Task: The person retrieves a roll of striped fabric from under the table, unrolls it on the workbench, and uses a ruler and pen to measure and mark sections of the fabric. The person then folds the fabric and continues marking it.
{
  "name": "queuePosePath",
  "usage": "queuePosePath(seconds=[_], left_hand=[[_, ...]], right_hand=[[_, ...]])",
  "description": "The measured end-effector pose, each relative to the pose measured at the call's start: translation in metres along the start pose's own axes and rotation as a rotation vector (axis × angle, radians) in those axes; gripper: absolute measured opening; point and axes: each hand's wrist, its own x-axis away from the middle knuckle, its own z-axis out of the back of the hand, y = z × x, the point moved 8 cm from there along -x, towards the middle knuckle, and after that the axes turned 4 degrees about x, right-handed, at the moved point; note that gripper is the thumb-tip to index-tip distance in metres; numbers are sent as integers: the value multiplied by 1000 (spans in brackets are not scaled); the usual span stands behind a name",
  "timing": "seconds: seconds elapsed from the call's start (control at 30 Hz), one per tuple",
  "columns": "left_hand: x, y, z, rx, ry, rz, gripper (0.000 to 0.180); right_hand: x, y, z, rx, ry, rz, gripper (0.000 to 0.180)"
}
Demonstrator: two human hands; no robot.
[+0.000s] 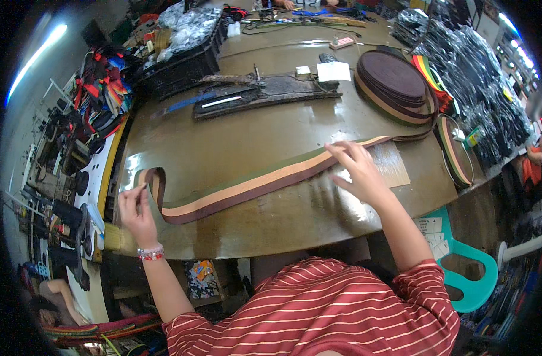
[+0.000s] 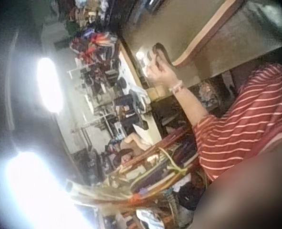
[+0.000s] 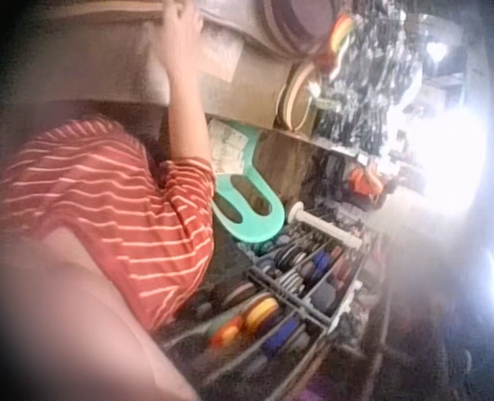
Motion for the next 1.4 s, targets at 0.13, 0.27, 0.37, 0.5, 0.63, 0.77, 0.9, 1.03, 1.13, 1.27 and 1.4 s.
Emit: queuePosePath(seconds=[0.13, 0.27, 0.37, 0.5, 0.63, 0.77, 0.9, 1.03, 1.13, 1.27, 1.4], left_hand=[[-2, 47, -50, 50, -201, -140, 11], [-22, 56, -41, -89, -107, -242, 11], [-49, 26, 4, 24, 108, -162, 8], [-41, -31, 11, 316, -174, -52, 8], [24, -94, -48, -59, -918, 59, 25], [46, -136, -69, -370, -1058, 225, 40], [5, -122, -98, -388, -828, 38, 49], [-12, -127, -154, -212, -777, 28, 44], [-34, -165, -208, 80, -631, 230, 44], [-51, -227, -281, 452, -356, 542, 44], [-44, -252, -316, 457, -390, 742, 45]], right_hand=[[-14, 19, -61, 238, -147, -26, 53], [-16, 60, -76, 412, -343, 22, 35], [-12, 104, 3, 483, 170, 94, 24], [12, 156, 76, 712, -7, -191, 31], [12, 100, 94, 10, -359, -311, 43], [11, -20, 168, -983, 124, 73, 10], [8, -91, 192, -1602, -87, 574, 16], [30, -102, 159, -1295, -732, 1311, 23], [-39, -2, 65, -986, -594, 749, 24], [-109, 255, -65, -493, 18, -806, 37], [-126, 313, -150, -357, 103, -998, 27]])
